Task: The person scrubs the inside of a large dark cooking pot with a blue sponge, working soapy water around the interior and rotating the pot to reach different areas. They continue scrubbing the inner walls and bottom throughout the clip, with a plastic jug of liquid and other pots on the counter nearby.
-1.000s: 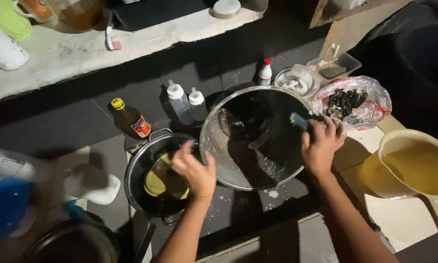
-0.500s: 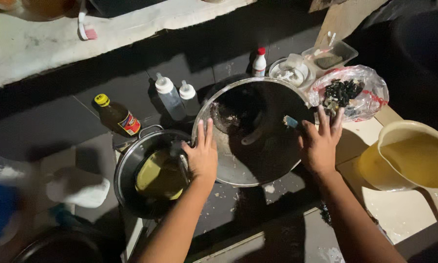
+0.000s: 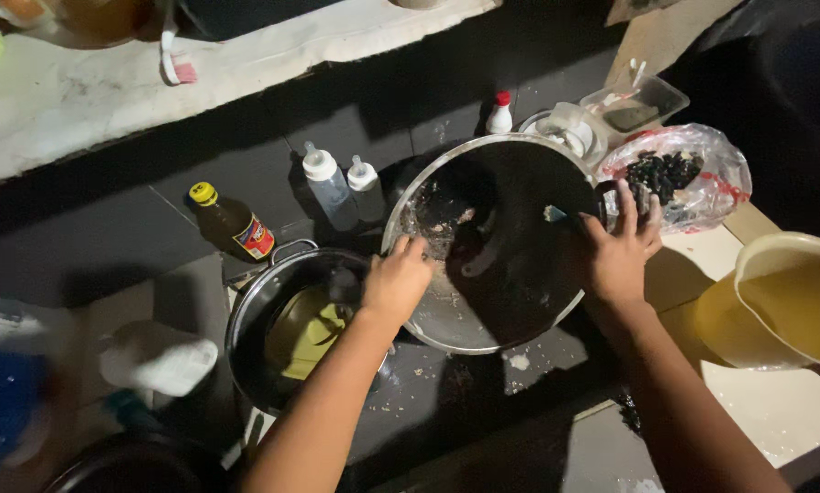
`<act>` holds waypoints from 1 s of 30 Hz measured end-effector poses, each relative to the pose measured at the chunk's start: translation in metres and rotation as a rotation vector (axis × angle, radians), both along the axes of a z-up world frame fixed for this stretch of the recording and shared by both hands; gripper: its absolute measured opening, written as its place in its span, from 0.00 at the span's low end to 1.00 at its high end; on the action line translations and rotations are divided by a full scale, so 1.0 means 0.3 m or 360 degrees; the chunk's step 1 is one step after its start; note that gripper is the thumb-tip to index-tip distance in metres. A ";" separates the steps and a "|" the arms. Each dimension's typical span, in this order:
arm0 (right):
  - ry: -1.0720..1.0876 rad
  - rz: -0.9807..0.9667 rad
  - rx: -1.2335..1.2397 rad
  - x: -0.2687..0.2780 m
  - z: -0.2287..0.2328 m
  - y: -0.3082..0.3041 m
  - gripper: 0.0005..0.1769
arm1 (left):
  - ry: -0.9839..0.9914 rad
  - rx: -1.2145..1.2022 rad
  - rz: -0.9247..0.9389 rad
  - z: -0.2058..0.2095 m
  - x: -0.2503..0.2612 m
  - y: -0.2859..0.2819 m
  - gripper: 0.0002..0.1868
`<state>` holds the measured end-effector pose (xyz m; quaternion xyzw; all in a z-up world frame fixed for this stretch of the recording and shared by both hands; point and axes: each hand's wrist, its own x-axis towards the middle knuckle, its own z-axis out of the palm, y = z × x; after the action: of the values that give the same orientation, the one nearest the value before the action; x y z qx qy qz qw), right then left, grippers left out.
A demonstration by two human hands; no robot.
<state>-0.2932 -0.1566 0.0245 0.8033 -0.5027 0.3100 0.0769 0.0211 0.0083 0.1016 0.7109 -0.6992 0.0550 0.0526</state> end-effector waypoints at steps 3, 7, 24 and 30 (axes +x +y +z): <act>0.0029 -0.0014 0.0014 -0.005 -0.001 -0.030 0.18 | 0.0193 -0.0019 0.0101 0.062 -0.003 0.003 0.10; 0.0045 -0.0048 0.0027 0.000 -0.010 -0.032 0.16 | -0.0056 -0.0228 0.0253 0.090 0.018 -0.047 0.23; 0.1234 0.0004 0.0641 0.364 -0.384 0.141 0.22 | 0.0901 -0.0599 0.0789 0.103 -0.049 -0.193 0.38; -0.0523 0.0671 0.1236 0.739 -0.563 0.237 0.14 | 0.0924 -0.0548 0.0824 0.064 -0.026 -0.204 0.38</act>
<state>-0.0716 -0.0854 -0.1443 0.7976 -0.4128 0.2309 -0.3743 0.0133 -0.0528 0.1207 0.8299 -0.4343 -0.0202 0.3496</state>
